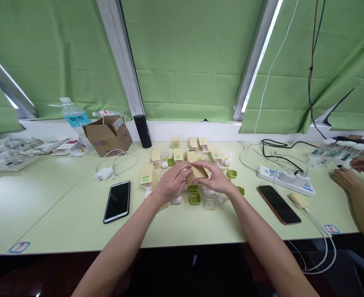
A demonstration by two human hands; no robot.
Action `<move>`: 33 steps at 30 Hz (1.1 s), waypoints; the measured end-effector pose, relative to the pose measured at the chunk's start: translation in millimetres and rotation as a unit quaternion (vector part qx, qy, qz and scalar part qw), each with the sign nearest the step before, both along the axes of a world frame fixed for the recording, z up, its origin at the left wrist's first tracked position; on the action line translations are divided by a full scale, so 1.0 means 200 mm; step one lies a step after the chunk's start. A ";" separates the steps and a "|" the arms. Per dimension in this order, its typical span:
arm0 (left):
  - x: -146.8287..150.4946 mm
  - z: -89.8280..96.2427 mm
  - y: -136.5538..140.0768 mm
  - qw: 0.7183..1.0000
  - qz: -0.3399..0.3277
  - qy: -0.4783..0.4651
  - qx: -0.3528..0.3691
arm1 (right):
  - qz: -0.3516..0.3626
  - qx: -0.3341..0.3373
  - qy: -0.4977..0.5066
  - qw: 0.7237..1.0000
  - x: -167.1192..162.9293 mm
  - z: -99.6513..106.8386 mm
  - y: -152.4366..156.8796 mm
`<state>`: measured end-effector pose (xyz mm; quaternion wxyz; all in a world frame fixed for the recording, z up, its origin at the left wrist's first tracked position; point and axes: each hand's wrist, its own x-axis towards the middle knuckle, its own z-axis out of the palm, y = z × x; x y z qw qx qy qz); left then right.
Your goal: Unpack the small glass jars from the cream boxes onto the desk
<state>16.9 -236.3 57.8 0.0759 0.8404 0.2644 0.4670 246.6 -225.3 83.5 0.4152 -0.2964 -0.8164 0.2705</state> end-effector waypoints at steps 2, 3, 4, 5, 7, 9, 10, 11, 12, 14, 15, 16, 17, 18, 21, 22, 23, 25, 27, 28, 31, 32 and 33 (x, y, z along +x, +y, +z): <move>0.00 0.00 0.00 1.000 0.010 0.010 0.007 | 0.007 0.020 -0.007 1.000 0.01 0.00 -0.02; 0.00 0.01 0.00 1.000 0.015 0.019 0.014 | 0.014 0.026 -0.014 0.999 0.01 0.00 -0.03; 0.00 0.01 -0.01 0.999 0.019 0.029 0.025 | 0.023 0.030 -0.021 0.999 0.01 0.01 -0.03; 0.00 0.02 -0.01 0.998 0.022 0.041 0.040 | 0.031 0.030 -0.028 0.999 0.01 0.01 -0.04; 0.00 0.02 -0.02 0.994 0.033 0.069 0.081 | 0.041 0.027 -0.035 0.998 0.01 0.01 -0.05; 0.00 0.02 -0.03 0.986 0.052 0.099 0.124 | 0.044 0.017 -0.035 0.998 0.01 0.01 -0.05; 0.00 0.02 -0.04 0.982 0.061 0.110 0.143 | 0.046 0.010 -0.034 0.998 0.02 0.01 -0.05; 0.00 0.02 -0.04 0.978 0.069 0.117 0.161 | 0.050 0.003 -0.032 0.998 0.02 0.01 -0.06; 0.00 0.02 -0.04 0.974 0.074 0.118 0.176 | 0.056 -0.005 -0.029 0.998 0.02 0.01 -0.06; 0.01 0.02 -0.04 0.969 0.073 0.110 0.210 | 0.067 -0.023 -0.015 0.997 0.03 0.01 -0.06; 0.01 0.02 -0.03 0.966 0.067 0.103 0.228 | 0.068 -0.034 -0.001 0.997 0.04 0.01 -0.06; 0.01 0.02 -0.03 0.963 0.063 0.093 0.244 | 0.067 -0.047 0.017 0.997 0.04 0.01 -0.06; 0.01 0.02 -0.02 0.961 0.060 0.081 0.259 | 0.062 -0.061 0.036 0.996 0.05 0.01 -0.06; 0.01 0.02 -0.02 0.959 0.063 0.067 0.269 | 0.056 -0.076 0.056 0.994 0.05 0.01 -0.06; 0.00 0.02 -0.02 0.957 0.089 0.029 0.275 | 0.034 -0.108 0.108 0.988 0.05 -0.01 -0.06; 0.01 0.02 -0.02 0.957 0.098 0.020 0.272 | 0.022 -0.111 0.123 0.986 0.04 -0.02 -0.06; 0.01 0.02 -0.03 0.959 0.105 0.012 0.264 | 0.008 -0.110 0.140 0.984 0.03 -0.02 -0.05; 0.03 0.00 -0.03 0.965 0.116 -0.008 0.236 | -0.023 -0.100 0.171 0.980 0.00 -0.04 -0.05; 0.05 -0.01 -0.04 0.970 0.133 -0.040 0.197 | -0.053 -0.086 0.197 0.975 -0.04 -0.06 -0.05; 0.07 -0.02 -0.04 0.972 0.142 -0.057 0.180 | -0.066 -0.079 0.208 0.973 -0.06 -0.07 -0.05; 0.12 -0.05 -0.05 0.976 0.148 -0.069 0.144 | -0.108 -0.063 0.242 0.962 -0.12 -0.10 -0.06; 0.14 -0.06 -0.06 0.979 0.143 -0.058 0.136 | -0.123 -0.058 0.252 0.958 -0.14 -0.11 -0.07; 0.15 -0.07 -0.06 0.981 0.139 -0.046 0.130 | -0.138 -0.051 0.260 0.954 -0.16 -0.12 -0.07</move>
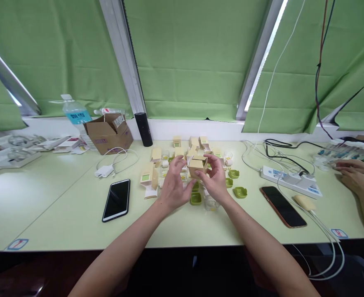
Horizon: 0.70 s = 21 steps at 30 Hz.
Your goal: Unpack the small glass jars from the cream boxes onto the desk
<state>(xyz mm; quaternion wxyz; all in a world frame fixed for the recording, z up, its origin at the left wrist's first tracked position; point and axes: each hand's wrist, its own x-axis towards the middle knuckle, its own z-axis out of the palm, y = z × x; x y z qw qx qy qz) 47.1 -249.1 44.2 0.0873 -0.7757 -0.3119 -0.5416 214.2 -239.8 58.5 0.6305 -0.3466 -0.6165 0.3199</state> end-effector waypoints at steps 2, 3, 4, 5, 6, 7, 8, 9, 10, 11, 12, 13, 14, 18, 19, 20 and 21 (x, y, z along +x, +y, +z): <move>0.03 -0.02 -0.01 1.000 0.003 0.016 -0.016 | -0.035 0.012 0.002 0.999 -0.04 -0.02 -0.01; 0.04 -0.03 -0.02 1.000 0.007 0.018 -0.023 | -0.052 0.021 -0.004 0.998 -0.05 -0.03 -0.02; 0.05 -0.04 -0.03 0.999 0.009 0.016 -0.028 | -0.068 0.035 -0.014 0.997 -0.07 -0.04 -0.03; 0.06 -0.05 -0.03 0.999 0.009 0.011 -0.032 | -0.083 0.054 -0.029 0.995 -0.08 -0.05 -0.03; 0.06 -0.06 -0.03 0.999 0.008 0.002 -0.033 | -0.094 0.076 -0.046 0.992 -0.09 -0.06 -0.04; 0.07 -0.07 -0.03 0.999 0.007 -0.011 -0.035 | -0.102 0.101 -0.068 0.987 -0.10 -0.07 -0.05; 0.07 -0.08 -0.04 0.999 0.005 -0.026 -0.038 | -0.108 0.127 -0.092 0.982 -0.11 -0.07 -0.05; 0.08 -0.08 -0.03 0.998 0.000 -0.040 -0.043 | -0.114 0.154 -0.118 0.974 -0.12 -0.07 -0.06; 0.08 -0.09 -0.03 0.997 -0.008 -0.053 -0.052 | -0.119 0.180 -0.145 0.966 -0.11 -0.06 -0.06; 0.07 -0.09 -0.03 0.996 -0.018 -0.064 -0.063 | -0.124 0.201 -0.173 0.956 -0.11 -0.06 -0.07; 0.07 -0.09 -0.02 0.994 -0.031 -0.074 -0.075 | -0.130 0.217 -0.199 0.947 -0.10 -0.05 -0.07; 0.06 -0.09 -0.02 0.992 -0.044 -0.081 -0.084 | -0.136 0.228 -0.222 0.938 -0.09 -0.04 -0.08; 0.06 -0.09 -0.01 0.991 -0.053 -0.085 -0.089 | -0.141 0.234 -0.243 0.931 -0.08 -0.03 -0.08; 0.01 -0.07 0.00 0.990 -0.069 -0.076 -0.101 | -0.165 0.249 -0.305 0.904 -0.03 0.00 -0.09; 0.00 -0.06 0.00 0.989 -0.070 -0.067 -0.110 | -0.172 0.256 -0.314 0.898 -0.01 0.01 -0.08; -0.01 -0.04 0.00 0.989 -0.070 -0.054 -0.121 | -0.179 0.263 -0.321 0.892 -0.01 0.01 -0.08; -0.02 -0.03 -0.01 0.988 -0.068 -0.037 -0.135 | -0.188 0.268 -0.326 0.887 0.00 0.02 -0.08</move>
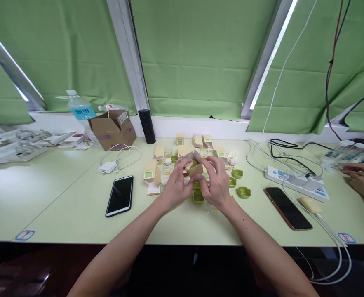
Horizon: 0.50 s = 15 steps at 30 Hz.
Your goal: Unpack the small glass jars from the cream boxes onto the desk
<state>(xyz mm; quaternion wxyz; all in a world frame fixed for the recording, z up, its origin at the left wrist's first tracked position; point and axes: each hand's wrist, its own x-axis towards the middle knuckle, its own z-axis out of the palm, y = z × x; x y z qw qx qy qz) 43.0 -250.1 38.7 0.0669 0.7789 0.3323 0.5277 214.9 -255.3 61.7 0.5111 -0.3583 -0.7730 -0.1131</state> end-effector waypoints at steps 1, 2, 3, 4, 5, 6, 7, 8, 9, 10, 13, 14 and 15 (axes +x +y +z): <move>-0.01 0.01 -0.01 1.000 0.001 0.020 -0.015 | -0.008 0.007 -0.001 1.000 0.01 0.01 0.00; -0.02 0.03 -0.01 0.999 0.004 0.039 -0.031 | -0.016 0.011 0.001 1.000 0.01 0.01 0.01; -0.02 0.03 -0.02 0.997 0.006 0.055 -0.046 | -0.023 0.012 0.007 1.000 0.02 0.02 0.01; -0.03 0.04 -0.02 0.996 0.007 0.066 -0.059 | -0.026 0.008 0.016 1.000 0.03 0.02 0.02; -0.03 0.04 -0.03 0.995 0.007 0.072 -0.070 | -0.026 0.000 0.028 0.999 0.03 0.03 0.02; -0.03 0.04 -0.03 0.994 0.006 0.077 -0.075 | -0.023 -0.009 0.041 0.999 0.04 0.04 0.03; -0.02 0.03 -0.03 0.994 0.005 0.081 -0.070 | -0.018 -0.019 0.055 0.998 0.04 0.05 0.03; -0.02 0.03 -0.02 0.995 0.002 0.085 -0.057 | -0.014 -0.028 0.069 0.997 0.05 0.06 0.03; -0.01 0.02 -0.01 0.996 -0.003 0.086 -0.037 | -0.011 -0.037 0.080 0.996 0.05 0.07 0.03; -0.01 0.01 -0.01 0.996 -0.010 0.085 -0.011 | -0.010 -0.046 0.087 0.995 0.05 0.08 0.03; 0.00 0.00 0.01 0.996 -0.025 0.070 0.057 | -0.007 -0.072 0.068 0.995 0.06 0.12 0.03; 0.00 0.00 0.02 0.995 -0.024 0.069 0.067 | -0.004 -0.080 0.051 0.995 0.06 0.13 0.03; 0.00 0.00 0.02 0.995 -0.022 0.071 0.072 | 0.000 -0.089 0.031 0.996 0.07 0.14 0.03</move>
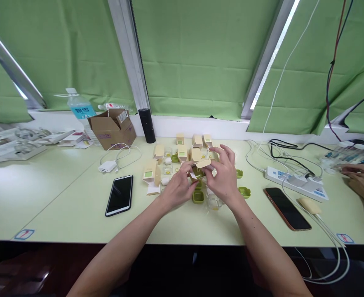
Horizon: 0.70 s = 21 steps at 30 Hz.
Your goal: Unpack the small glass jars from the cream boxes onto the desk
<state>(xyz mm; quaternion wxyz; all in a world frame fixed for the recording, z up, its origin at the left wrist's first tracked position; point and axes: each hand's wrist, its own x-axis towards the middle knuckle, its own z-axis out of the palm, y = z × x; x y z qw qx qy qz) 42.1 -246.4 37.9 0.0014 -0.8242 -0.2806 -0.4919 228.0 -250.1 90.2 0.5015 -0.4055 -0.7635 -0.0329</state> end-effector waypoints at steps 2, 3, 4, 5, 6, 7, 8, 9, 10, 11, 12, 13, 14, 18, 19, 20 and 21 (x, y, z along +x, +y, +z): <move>-0.01 0.00 0.00 1.000 0.004 0.009 0.000 | 0.014 -0.020 -0.034 0.999 0.00 0.02 0.01; -0.02 0.00 0.00 1.000 0.005 0.013 -0.002 | 0.021 -0.032 -0.047 0.998 0.00 0.02 0.02; -0.02 0.00 0.00 1.000 0.006 0.018 -0.005 | 0.028 -0.045 -0.055 0.997 -0.01 0.03 0.03; -0.03 0.00 0.00 1.000 0.006 0.022 -0.007 | 0.033 -0.058 -0.059 0.996 -0.01 0.03 0.04; -0.03 0.00 0.00 1.000 0.007 0.023 -0.010 | 0.037 -0.069 -0.061 0.995 -0.02 0.03 0.05; -0.04 0.00 0.00 1.000 0.009 0.023 -0.013 | 0.042 -0.075 -0.058 0.995 -0.02 0.02 0.06; -0.04 0.00 0.00 1.000 0.012 0.020 -0.017 | 0.048 -0.078 -0.051 0.995 -0.02 0.02 0.07; -0.04 0.00 0.00 1.000 0.016 0.015 -0.021 | 0.057 -0.077 -0.038 0.995 -0.02 0.02 0.07; -0.05 0.00 0.00 0.999 0.021 0.010 -0.027 | 0.069 -0.076 -0.020 0.995 -0.03 0.02 0.07; -0.05 0.01 0.00 0.999 0.028 0.005 -0.035 | 0.083 -0.076 0.003 0.994 -0.03 0.02 0.07; -0.06 0.01 0.01 0.998 0.037 0.002 -0.044 | 0.099 -0.080 0.032 0.991 -0.03 0.02 0.06; -0.06 0.01 0.01 0.997 0.047 0.000 -0.054 | 0.116 -0.092 0.067 0.987 -0.03 0.02 0.06; -0.06 0.01 0.01 0.996 0.058 -0.001 -0.065 | 0.136 -0.110 0.107 0.979 -0.03 0.03 0.05; -0.08 0.01 0.02 0.989 0.100 -0.016 -0.103 | 0.206 -0.194 0.251 0.926 -0.02 0.05 0.04; -0.09 0.01 0.03 0.987 0.112 -0.023 -0.114 | 0.206 -0.204 0.273 0.918 -0.01 0.05 0.04; -0.09 0.01 0.03 0.984 0.123 -0.031 -0.125 | 0.195 -0.207 0.289 0.914 0.00 0.04 0.04; -0.10 0.01 0.03 0.981 0.132 -0.040 -0.138 | 0.178 -0.205 0.302 0.914 0.01 0.04 0.04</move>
